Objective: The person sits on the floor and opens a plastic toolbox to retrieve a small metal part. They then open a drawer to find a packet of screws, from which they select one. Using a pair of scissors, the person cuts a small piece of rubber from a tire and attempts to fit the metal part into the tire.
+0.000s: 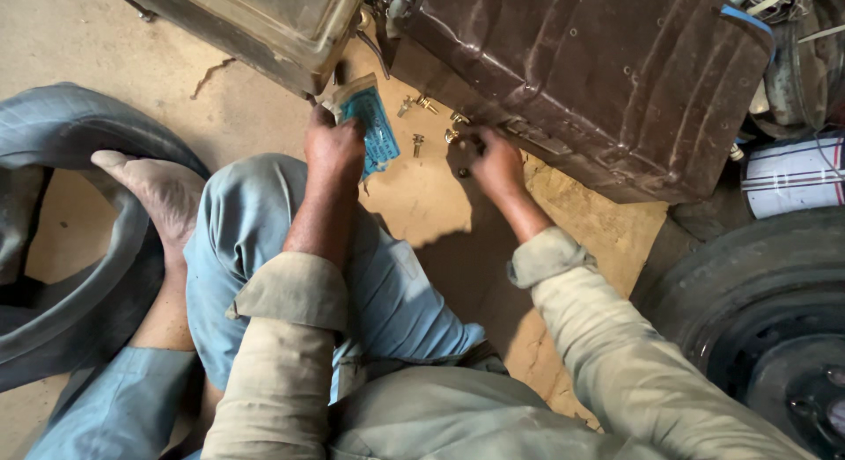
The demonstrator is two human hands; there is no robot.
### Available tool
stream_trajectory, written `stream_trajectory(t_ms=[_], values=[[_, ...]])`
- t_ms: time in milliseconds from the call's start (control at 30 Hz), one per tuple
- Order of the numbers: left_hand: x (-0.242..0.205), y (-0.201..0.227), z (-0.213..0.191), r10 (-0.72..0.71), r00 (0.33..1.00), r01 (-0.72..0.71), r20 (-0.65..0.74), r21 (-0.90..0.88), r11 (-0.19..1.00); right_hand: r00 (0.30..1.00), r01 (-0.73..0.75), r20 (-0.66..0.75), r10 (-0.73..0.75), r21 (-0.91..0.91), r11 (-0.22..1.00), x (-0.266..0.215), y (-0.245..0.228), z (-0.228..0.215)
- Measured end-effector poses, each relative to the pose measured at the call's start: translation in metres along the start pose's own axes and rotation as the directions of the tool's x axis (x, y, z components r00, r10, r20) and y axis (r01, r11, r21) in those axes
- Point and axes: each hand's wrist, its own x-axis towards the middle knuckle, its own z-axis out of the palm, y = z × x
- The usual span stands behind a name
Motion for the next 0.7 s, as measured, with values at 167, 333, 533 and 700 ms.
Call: stream_trajectory(t_ms=[167,333,533,700], values=[[0.003,-0.005,0.000,0.073,0.997,-0.073,-0.011,-0.002,0.997,0.999,0.026,0.035,-0.025,-0.053,0.998,0.019,-0.002,0.018],[-0.001,0.004,0.003,-0.004,0.999,0.004,-0.032,-0.017,1.000,1.000,0.018,0.007,-0.019,0.098,0.995,0.019,-0.002,0.019],[-0.002,0.011,0.005,-0.045,0.998,0.043,-0.035,-0.071,0.997,0.956,-0.291,0.226,0.185,0.786,0.545,0.023,-0.002,0.016],[0.004,0.006,0.006,-0.088,0.995,0.081,-0.042,-0.144,0.986,0.884,-0.466,0.448,0.132,0.865,0.185,0.016,-0.024,-0.005]])
